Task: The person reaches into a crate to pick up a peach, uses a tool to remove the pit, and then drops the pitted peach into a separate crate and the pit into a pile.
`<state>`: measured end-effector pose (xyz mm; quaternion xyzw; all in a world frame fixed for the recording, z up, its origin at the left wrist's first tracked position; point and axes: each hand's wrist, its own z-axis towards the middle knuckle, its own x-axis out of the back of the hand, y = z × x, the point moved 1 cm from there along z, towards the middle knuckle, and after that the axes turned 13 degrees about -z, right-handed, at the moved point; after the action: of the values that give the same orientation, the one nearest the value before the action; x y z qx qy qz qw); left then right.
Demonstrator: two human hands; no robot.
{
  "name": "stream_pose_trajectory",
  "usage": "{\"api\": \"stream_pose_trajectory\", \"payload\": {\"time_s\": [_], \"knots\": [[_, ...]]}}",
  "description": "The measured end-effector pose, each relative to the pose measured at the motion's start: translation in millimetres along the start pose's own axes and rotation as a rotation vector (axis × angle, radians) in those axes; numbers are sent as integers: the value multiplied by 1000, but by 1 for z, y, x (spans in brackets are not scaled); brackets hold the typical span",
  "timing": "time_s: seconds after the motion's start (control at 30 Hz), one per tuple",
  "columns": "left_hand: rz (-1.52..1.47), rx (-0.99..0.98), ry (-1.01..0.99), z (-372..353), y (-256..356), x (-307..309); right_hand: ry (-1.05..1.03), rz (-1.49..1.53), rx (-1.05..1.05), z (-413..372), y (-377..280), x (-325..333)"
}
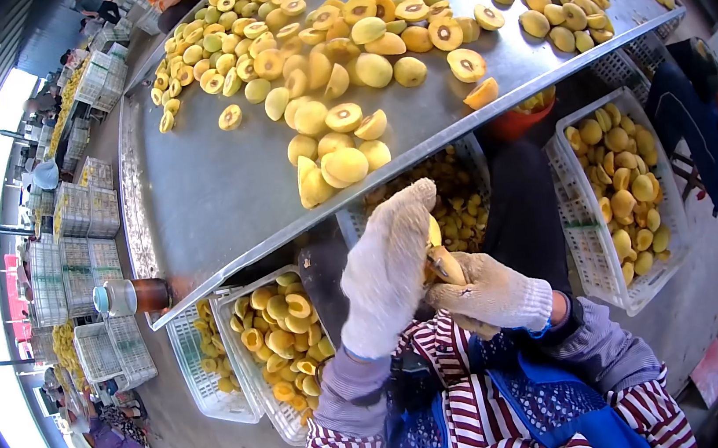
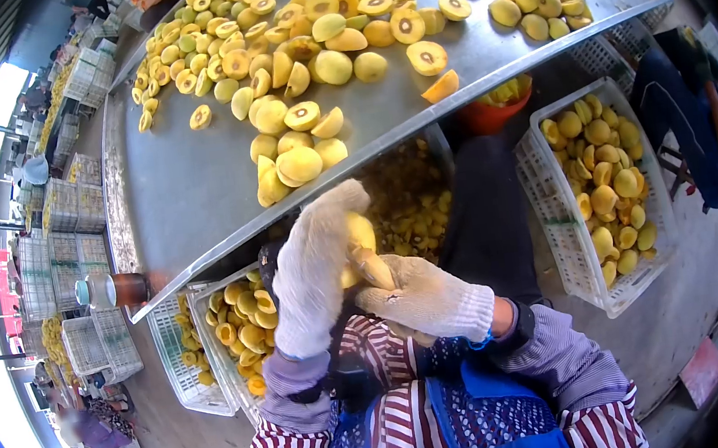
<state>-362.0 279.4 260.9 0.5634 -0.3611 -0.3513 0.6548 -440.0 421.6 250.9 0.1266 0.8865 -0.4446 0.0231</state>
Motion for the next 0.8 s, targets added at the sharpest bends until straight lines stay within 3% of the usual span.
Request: {"api": "stream_pose_trajectory", "payload": {"time_s": [0.07,0.1,0.2,0.33,0.47,0.5,0.63,0.8], "knots": [[-287,392,-93,9,-14,10,58,-12,10,2,-2,-2],[-17,239,-162,12,-5,8,63,20,24,1,-3,-1],[-679,475,9,12,-1,2,76,52,11,-3,-9,1],[-896,395,72,2,-5,-2,290,-56,124,-3,-6,-1],[-622,515,9,-16,-29,8,392,-103,142,-9,-5,10],[-682,588,-40,-18,-24,12,391,-61,134,-11,-6,10],[-1011,399,109,-23,-30,1,453,-231,164,-2,6,5],[-1196,255,261,-22,-32,-8,472,-514,158,3,16,-5]]}}
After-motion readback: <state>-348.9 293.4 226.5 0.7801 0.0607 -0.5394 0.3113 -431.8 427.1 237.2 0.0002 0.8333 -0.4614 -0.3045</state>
